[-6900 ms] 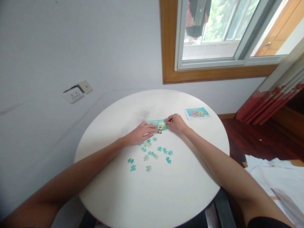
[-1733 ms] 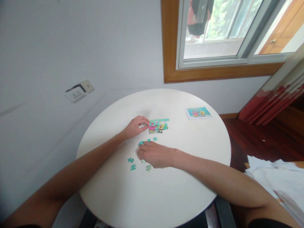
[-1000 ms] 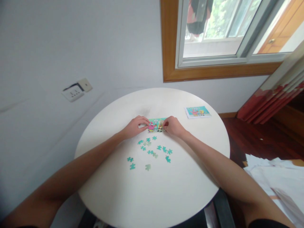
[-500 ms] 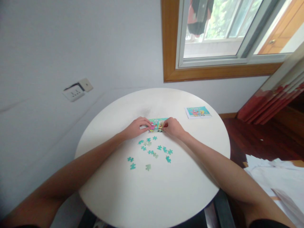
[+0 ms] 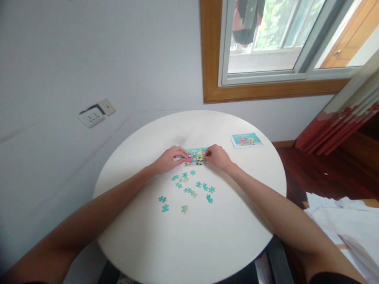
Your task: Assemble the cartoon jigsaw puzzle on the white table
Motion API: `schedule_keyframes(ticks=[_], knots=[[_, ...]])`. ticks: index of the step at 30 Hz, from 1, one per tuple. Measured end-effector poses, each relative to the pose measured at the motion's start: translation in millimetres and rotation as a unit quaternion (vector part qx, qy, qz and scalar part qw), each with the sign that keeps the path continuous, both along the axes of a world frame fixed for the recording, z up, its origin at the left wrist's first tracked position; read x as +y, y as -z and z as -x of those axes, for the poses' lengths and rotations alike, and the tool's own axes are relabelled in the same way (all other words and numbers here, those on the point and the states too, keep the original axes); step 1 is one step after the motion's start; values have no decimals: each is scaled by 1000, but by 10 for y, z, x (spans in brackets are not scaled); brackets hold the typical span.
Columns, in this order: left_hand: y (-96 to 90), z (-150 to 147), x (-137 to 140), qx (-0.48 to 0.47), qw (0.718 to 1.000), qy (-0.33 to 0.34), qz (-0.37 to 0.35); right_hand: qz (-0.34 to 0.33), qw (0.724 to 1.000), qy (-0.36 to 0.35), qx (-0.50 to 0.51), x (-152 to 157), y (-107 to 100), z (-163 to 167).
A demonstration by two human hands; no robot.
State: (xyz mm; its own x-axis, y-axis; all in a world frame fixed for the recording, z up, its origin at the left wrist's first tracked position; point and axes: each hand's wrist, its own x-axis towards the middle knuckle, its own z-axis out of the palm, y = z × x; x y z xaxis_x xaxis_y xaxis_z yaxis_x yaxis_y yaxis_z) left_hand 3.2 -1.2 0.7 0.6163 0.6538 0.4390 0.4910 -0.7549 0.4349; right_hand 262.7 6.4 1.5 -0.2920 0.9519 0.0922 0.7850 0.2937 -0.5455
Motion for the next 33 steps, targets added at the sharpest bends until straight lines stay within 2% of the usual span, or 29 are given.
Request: schedule_keyframes(ticks=[6,12,18,25,28,33], knots=[[-8,26,17,12,1000,-4,8,6,1000,-2,-12,-49,19,41],[-48,84,21,16,999,-24,26,-31,999,19,30,-9,-30,26],[-62,156,48,16,999,-16,25,-41,997,27,55,-68,-103,66],[-210,177,-37,20,996,-10,81,-51,995,44,75,-93,-124,84],[-279,169,-74,45,995,15,92,-51,995,43,76,-90,-112,85],[-333,103,-154,74,985,100,123,-41,996,35,71,-81,-93,87]])
